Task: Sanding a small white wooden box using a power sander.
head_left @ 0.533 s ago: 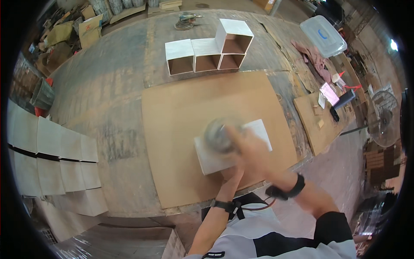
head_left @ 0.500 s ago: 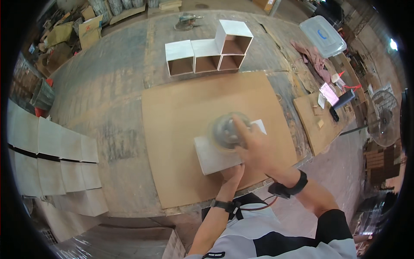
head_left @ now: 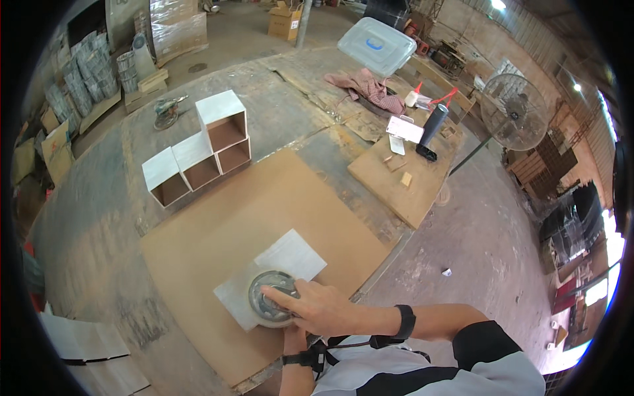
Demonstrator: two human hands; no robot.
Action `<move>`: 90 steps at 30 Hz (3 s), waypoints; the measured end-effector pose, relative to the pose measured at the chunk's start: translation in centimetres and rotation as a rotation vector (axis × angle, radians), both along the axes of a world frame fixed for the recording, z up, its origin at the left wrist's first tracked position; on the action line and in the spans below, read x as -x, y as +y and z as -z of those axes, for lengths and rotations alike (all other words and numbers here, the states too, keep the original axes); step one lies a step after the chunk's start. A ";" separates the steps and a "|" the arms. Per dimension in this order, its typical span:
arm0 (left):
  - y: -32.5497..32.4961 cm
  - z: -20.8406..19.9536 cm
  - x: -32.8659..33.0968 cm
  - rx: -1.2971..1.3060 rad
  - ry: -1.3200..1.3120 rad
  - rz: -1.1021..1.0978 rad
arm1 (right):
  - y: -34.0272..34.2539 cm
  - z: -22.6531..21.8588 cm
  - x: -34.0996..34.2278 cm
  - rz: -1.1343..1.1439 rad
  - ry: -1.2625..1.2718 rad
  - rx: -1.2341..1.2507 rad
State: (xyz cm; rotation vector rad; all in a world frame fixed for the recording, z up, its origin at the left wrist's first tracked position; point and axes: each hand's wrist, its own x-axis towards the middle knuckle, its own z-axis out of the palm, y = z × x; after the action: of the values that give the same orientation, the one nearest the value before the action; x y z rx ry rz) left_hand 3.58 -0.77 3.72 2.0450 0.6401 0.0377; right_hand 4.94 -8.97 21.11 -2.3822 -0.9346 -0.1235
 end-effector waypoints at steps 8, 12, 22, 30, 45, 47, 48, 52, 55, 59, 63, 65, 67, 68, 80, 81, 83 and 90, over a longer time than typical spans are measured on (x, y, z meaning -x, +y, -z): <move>0.4 1.3 -0.6 0.402 -0.216 -0.223 | -3.2 -0.2 -1.0 0.151 0.042 0.033; 0.6 0.0 -0.3 -0.213 0.007 0.148 | -3.2 0.5 -4.0 0.210 0.113 0.098; -0.4 -3.2 -0.9 -0.055 0.217 -0.008 | -4.5 -1.1 -5.6 0.251 0.217 0.070; 0.4 1.7 -0.4 -0.053 -0.049 -0.027 | -2.9 -1.0 -4.0 0.182 0.131 0.166; 0.1 1.5 0.1 -0.449 -0.106 0.118 | -2.5 -1.1 -2.1 0.068 -0.001 0.137; 0.1 0.6 0.0 0.555 -0.473 -0.076 | -1.2 -2.3 -2.1 0.018 0.176 0.338; 0.9 0.7 -0.1 -0.131 -0.355 0.120 | -1.4 -1.5 -3.5 0.073 0.152 0.298; -0.2 -0.8 0.2 -0.339 -0.004 0.125 | -4.0 -1.0 -6.8 0.357 0.279 0.000; -0.1 0.4 -0.2 -0.347 -0.306 0.093 | -2.6 0.3 -3.2 0.092 -0.032 -0.037; 1.2 -1.5 -0.3 -0.139 -0.167 0.092 | 3.2 -3.1 -0.3 -0.067 0.288 0.210; 0.6 -2.3 -0.3 0.072 -0.040 0.064 | 1.3 -0.4 -4.8 -0.034 0.084 0.107; 0.2 -0.1 0.0 -0.419 -0.246 0.084 | 1.1 -0.7 -5.8 0.157 0.254 0.009; -0.6 0.2 -0.4 -0.237 -0.197 0.140 | 1.4 -0.8 -3.0 -0.003 0.089 0.063; -0.2 -0.3 -0.2 -0.208 -0.178 0.123 | 2.6 -1.2 -1.2 -0.105 0.083 0.067; -0.8 -0.9 -0.4 -0.293 0.094 0.046 | -7.5 -0.2 -10.3 0.339 -0.012 0.053; -0.4 -2.3 -0.6 -0.239 0.124 0.048 | -8.6 -0.5 -10.7 0.334 -0.016 0.036; -0.1 -0.6 0.0 -0.357 0.006 0.034 | -10.6 -1.2 -11.4 0.605 0.181 0.291; 0.6 2.4 0.1 -0.517 -0.086 -0.034 | -16.5 -1.2 -7.3 0.490 0.291 -0.099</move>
State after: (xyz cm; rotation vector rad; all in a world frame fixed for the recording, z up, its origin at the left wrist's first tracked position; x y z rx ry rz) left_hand 3.43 -0.14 1.31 2.5102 0.6583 0.3400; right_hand 12.20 -25.46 22.32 -2.4045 -0.1973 -0.0068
